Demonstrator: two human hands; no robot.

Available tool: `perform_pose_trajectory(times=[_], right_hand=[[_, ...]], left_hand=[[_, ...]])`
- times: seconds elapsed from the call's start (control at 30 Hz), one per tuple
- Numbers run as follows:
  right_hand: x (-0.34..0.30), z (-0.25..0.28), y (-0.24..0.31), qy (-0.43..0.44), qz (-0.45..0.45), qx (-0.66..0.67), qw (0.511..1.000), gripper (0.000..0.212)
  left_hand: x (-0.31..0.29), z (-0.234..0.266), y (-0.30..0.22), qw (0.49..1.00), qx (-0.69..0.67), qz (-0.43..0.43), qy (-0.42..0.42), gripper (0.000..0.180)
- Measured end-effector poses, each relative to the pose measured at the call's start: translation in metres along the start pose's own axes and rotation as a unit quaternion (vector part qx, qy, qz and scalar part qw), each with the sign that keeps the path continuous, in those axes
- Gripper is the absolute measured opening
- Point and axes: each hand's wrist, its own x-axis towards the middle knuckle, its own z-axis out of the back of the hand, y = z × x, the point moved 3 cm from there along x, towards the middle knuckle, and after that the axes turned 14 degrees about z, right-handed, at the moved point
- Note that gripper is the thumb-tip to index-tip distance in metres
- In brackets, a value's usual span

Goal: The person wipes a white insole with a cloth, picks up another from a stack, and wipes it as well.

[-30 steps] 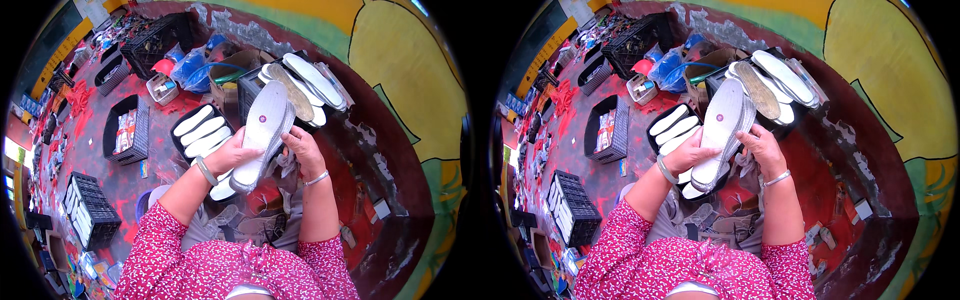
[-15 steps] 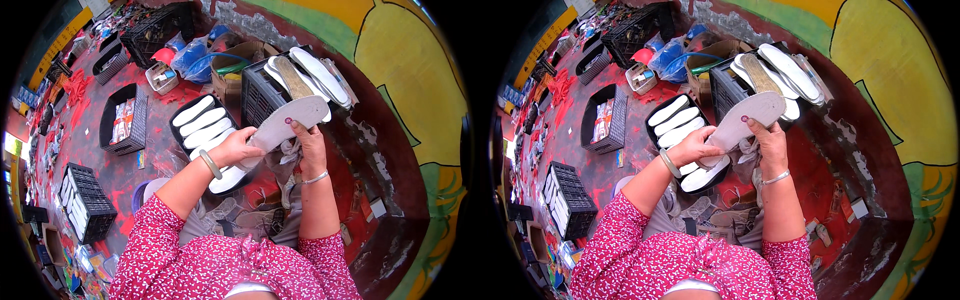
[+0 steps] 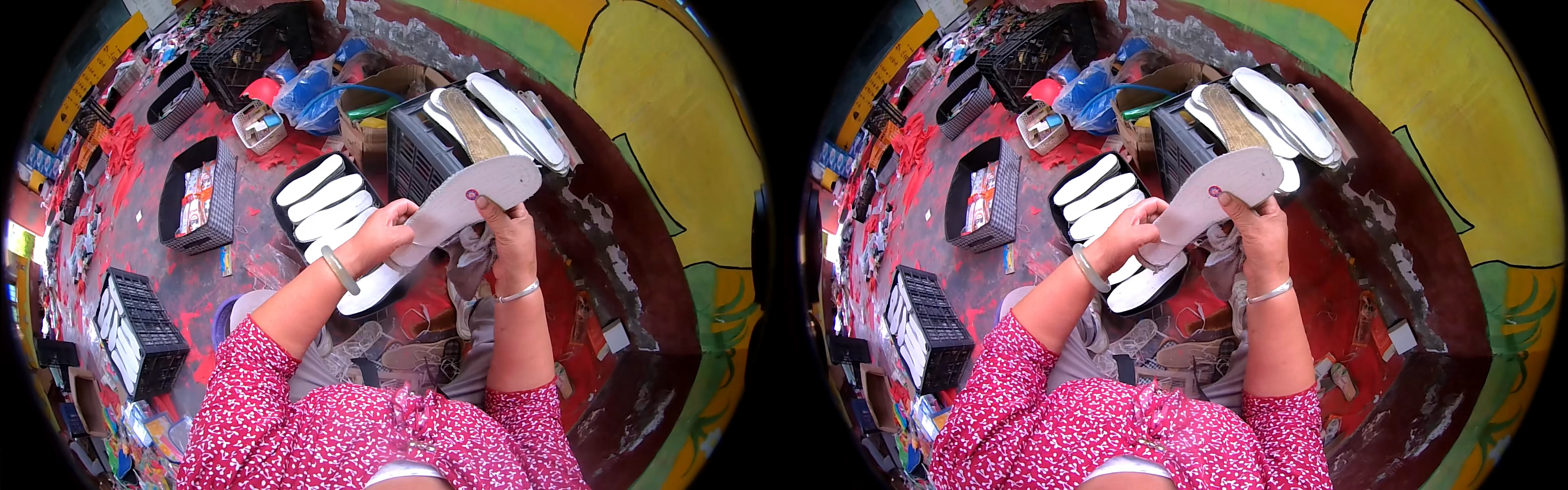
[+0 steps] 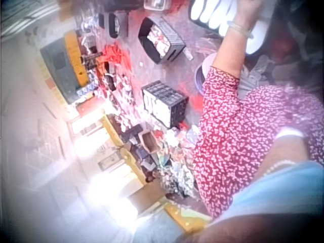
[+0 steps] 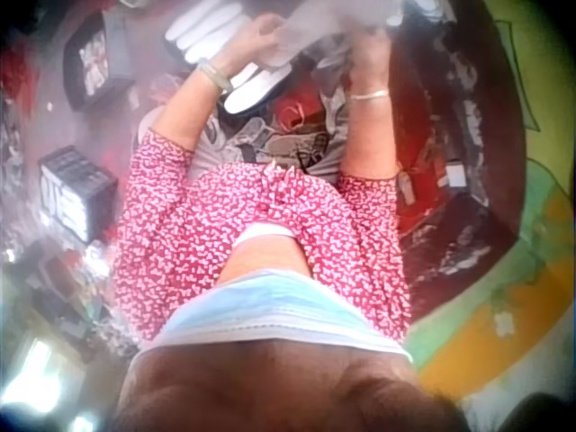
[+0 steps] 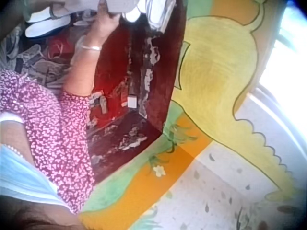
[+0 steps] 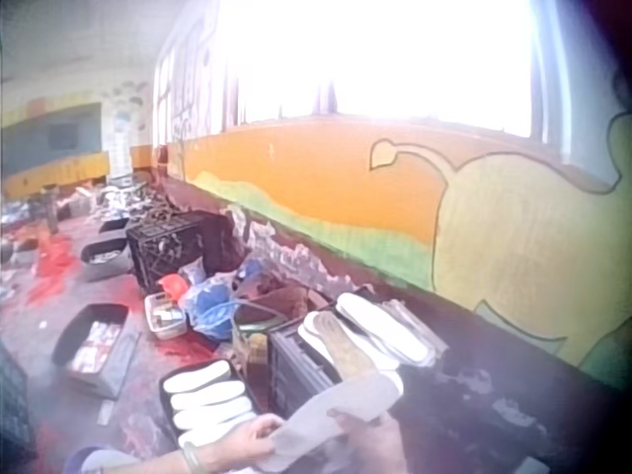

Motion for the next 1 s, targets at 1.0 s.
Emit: perform_pose_trajectory(times=[1.0], right_hand=[[-0.006,-0.003,-0.027,-0.063,-0.038,0.239,0.968,0.053]], left_hand=[[-0.013,-0.001,-0.010,0.911,-0.374,0.003,0.175,0.050]])
